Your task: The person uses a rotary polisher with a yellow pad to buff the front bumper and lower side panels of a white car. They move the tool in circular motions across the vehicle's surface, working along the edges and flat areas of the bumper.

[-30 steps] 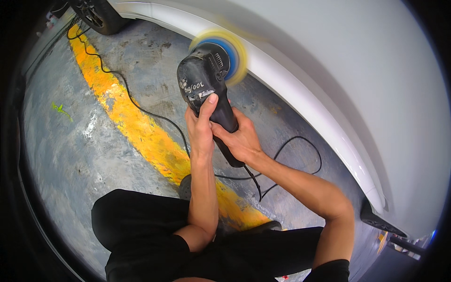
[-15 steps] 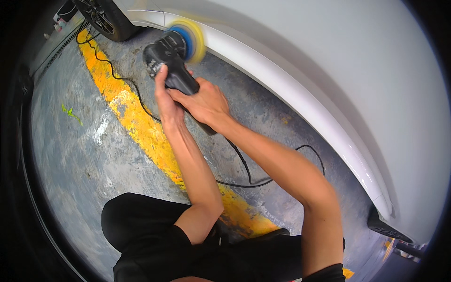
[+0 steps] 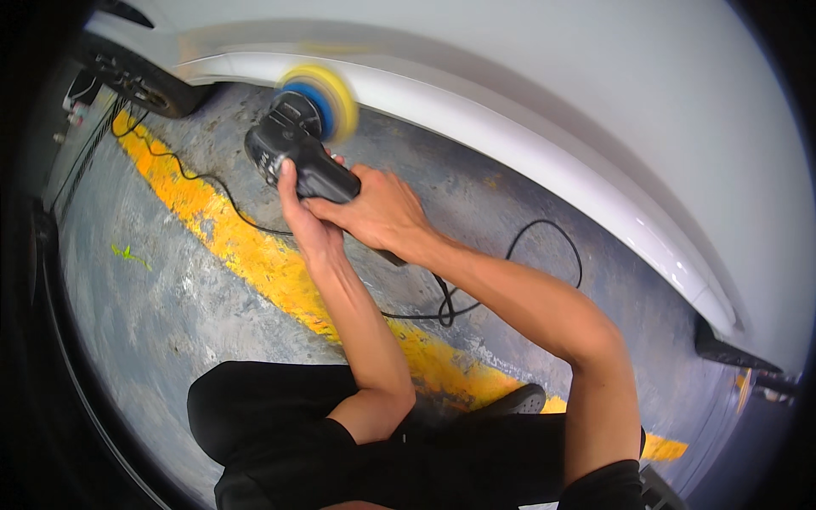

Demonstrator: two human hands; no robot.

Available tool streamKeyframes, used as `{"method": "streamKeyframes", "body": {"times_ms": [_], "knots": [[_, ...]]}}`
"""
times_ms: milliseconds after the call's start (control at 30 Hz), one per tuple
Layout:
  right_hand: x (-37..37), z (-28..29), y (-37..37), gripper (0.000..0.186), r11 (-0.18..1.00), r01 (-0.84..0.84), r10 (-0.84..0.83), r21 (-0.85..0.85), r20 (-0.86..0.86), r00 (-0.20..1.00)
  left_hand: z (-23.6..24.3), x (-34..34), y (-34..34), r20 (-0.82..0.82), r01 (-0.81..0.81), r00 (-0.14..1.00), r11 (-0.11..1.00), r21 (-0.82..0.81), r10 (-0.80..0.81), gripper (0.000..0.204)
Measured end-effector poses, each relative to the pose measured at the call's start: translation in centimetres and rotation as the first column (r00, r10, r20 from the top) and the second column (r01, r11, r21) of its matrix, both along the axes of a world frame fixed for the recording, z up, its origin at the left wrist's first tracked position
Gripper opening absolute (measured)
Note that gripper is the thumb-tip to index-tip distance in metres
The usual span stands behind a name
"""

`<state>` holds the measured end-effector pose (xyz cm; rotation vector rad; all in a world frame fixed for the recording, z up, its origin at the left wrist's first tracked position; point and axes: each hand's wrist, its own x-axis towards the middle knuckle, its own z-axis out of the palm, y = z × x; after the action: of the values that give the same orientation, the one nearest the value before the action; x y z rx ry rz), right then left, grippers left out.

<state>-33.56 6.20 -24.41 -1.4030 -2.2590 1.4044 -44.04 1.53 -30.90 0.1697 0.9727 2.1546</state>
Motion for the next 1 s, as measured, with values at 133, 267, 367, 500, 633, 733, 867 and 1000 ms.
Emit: {"method": "streamKeyframes", "body": {"times_ms": [133,267,367,500,633,733,867,1000], "knots": [[7.5,-1.1,-2.2,0.066,0.995,0.077,-0.082,-0.063,-0.08,0.993,-0.3,6.9,-2.1,-0.077,0.107,0.991,0.994,-0.016,-0.108,0.056],[14.2,-2.4,-4.4,0.061,0.982,0.178,-0.187,-0.066,-0.198,0.962,-0.1,12.9,-3.2,-0.212,0.203,0.955,0.978,-0.044,-0.208,0.055],[19.0,-3.7,-5.6,0.066,0.979,0.205,-0.201,-0.006,-0.237,0.951,-0.1,17.6,-4.1,-0.253,0.256,0.931,0.965,-0.058,-0.263,0.055],[26.4,-7.2,-7.6,0.066,0.95,0.309,-0.258,0.043,-0.448,0.856,-0.8,24.3,-5.3,-0.307,0.363,0.877,0.928,-0.082,-0.37,0.051],[33.6,-8.7,-9.1,0.069,0.956,0.28,-0.275,-0.088,-0.604,0.748,-1.5,30.8,-6.1,-0.398,0.435,0.795,0.887,-0.153,-0.459,0.058],[39.1,-9.5,-10.8,0.075,0.92,0.271,-0.39,-0.282,-0.612,0.688,1.9,35.7,-6.6,-0.423,0.496,0.735,0.846,-0.197,-0.53,0.067],[44.3,-10.5,-13.3,0.085,0.871,0.339,-0.491,-0.355,-0.66,0.569,3.1,40.8,-7.2,-0.493,0.609,0.601,0.76,-0.227,-0.629,0.059],[48.2,-11.1,-15.0,0.094,0.829,0.472,-0.54,-0.301,-0.654,0.53,2.7,45.0,-7.0,-0.621,0.629,0.468,0.731,-0.265,-0.628,0.064]]}}
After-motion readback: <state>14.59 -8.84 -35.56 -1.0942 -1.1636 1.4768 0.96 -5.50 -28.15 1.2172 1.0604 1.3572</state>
